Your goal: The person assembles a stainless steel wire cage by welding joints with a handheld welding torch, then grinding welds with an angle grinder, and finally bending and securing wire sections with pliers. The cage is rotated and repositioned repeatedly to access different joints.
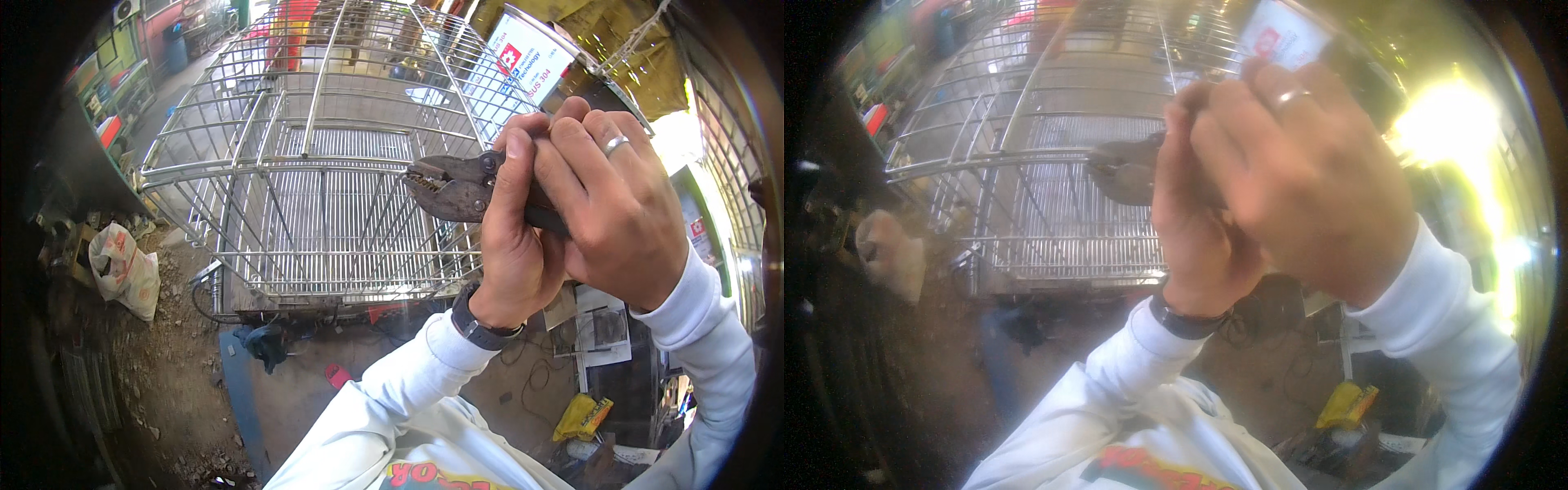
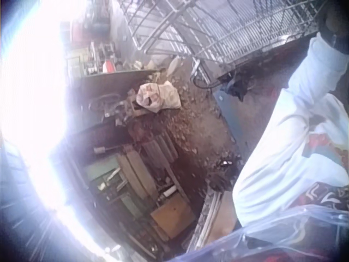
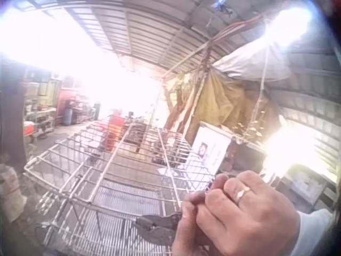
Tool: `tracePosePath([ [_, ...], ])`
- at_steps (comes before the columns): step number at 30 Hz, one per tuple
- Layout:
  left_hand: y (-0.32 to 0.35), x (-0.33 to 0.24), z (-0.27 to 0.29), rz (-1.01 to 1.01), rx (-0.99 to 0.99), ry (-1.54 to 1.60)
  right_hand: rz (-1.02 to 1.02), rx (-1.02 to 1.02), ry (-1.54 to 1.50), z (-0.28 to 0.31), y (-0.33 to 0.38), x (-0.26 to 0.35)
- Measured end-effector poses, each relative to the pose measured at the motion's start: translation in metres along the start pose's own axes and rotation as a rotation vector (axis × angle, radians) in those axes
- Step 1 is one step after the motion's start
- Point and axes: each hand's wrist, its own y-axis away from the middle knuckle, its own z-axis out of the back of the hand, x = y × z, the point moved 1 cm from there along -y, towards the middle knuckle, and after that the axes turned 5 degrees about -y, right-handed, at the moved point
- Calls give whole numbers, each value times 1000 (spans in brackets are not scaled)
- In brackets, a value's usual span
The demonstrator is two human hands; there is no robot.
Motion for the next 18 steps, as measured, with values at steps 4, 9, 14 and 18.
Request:
tracePosePath([
  [4, 1, 4, 10, -47, 87, 58, -38, -32, 36, -3, 5, 9],
  [9, -5, 0, -3, -18, -20, 37, 2, 56, -53, 1, -2, -14],
  [14, -11, -1, -8, 33, -156, 71, 25, 197, -137, -2, -3, -40],
  [18, -10, -6, -9, 34, -326, 102, -11, 186, -251, -5, 2, -44],
])
